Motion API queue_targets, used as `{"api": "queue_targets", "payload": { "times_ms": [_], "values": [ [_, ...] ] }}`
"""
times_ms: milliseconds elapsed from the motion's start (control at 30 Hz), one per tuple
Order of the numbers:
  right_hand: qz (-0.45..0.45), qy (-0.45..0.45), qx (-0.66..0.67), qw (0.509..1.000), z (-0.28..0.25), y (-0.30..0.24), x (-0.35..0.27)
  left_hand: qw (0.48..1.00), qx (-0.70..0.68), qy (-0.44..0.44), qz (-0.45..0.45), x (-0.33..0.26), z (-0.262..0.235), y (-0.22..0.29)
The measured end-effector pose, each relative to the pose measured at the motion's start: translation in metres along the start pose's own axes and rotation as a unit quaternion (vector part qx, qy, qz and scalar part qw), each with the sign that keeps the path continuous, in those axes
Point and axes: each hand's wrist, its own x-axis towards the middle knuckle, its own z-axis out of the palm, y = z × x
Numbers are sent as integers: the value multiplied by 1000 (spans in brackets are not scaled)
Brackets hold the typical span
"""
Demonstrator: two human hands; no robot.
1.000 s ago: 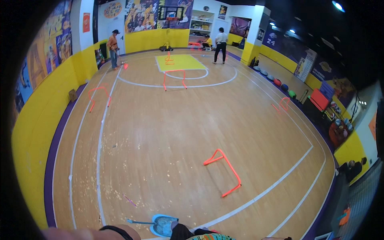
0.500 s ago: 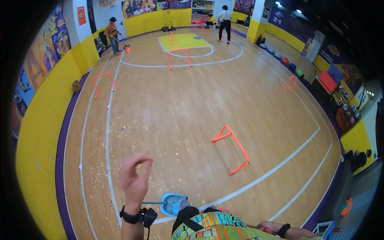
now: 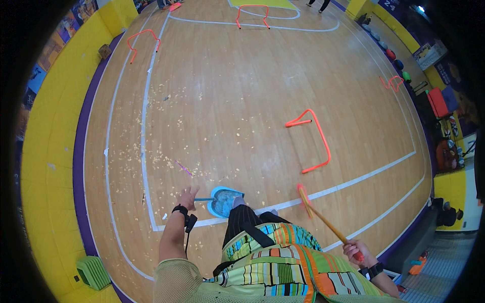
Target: The person sweeps debris from a wooden court floor into a handheld dustpan using a long-handled broom.
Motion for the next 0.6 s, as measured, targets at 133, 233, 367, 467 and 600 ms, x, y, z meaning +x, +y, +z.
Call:
{"api": "queue_targets", "payload": {
  "times_ms": [133,233,367,467,600],
  "values": [
    [6,-85,-10,996,11,-28,15,995,-66,59,37,50,70,-56],
    [-21,-21,-43,999,43,-25,16,972,-184,74,124,42,60,-53],
    [-43,26,-225,973,70,-22,49,975,-205,59,54,17,50,-46],
    [14,-11,-269,963,102,-3,88,983,-155,98,17,9,66,-35],
    [83,-43,-257,962,119,11,107,964,-190,178,58,-11,42,10]
  ]
}}
